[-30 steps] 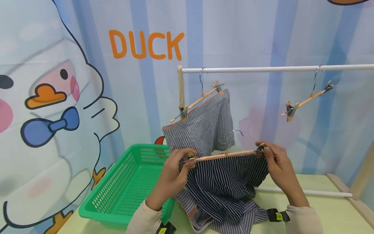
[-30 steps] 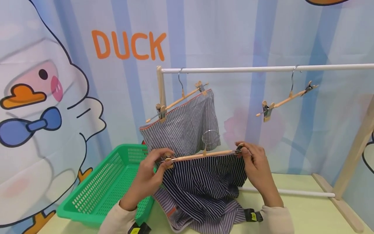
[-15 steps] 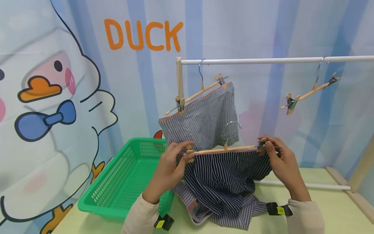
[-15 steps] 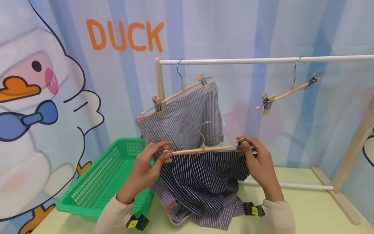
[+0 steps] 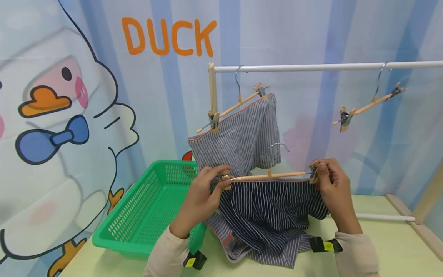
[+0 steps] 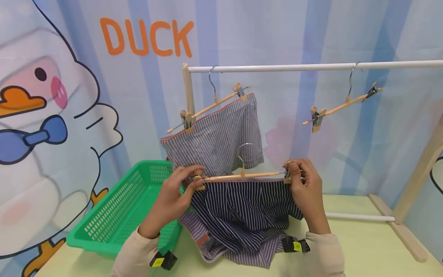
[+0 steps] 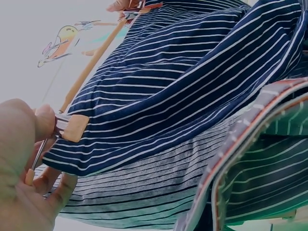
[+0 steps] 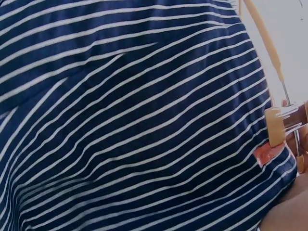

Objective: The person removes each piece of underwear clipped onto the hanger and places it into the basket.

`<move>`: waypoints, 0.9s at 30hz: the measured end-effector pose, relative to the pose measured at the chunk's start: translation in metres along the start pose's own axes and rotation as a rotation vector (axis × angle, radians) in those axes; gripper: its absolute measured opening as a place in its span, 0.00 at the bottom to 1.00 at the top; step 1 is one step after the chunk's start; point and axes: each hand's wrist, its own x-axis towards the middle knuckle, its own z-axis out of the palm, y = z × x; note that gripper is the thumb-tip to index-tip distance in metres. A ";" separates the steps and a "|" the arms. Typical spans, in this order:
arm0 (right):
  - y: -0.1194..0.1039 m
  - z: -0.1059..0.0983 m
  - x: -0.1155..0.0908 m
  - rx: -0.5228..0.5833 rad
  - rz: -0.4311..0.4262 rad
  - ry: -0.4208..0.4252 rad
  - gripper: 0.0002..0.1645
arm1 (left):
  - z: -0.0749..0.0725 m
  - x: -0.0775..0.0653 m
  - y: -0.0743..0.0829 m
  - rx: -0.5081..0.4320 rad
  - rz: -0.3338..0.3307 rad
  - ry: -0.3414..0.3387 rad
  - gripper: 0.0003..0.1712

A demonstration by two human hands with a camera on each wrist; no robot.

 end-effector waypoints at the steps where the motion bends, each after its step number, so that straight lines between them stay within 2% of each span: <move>1: 0.000 0.000 0.000 0.004 0.010 0.006 0.16 | 0.001 0.000 0.000 -0.004 0.002 -0.003 0.19; 7: 0.001 0.003 -0.001 0.023 0.061 0.051 0.17 | 0.003 0.000 0.000 -0.010 0.008 -0.012 0.20; 18: 0.001 0.006 0.005 0.009 0.028 0.076 0.17 | 0.003 0.001 -0.002 0.024 -0.004 0.003 0.20; 23: 0.003 0.007 0.005 0.004 0.044 0.093 0.16 | 0.004 0.001 -0.001 -0.001 -0.008 -0.011 0.20; 27: 0.004 0.008 0.003 0.016 0.022 0.116 0.16 | 0.006 0.000 0.000 -0.013 -0.012 -0.023 0.19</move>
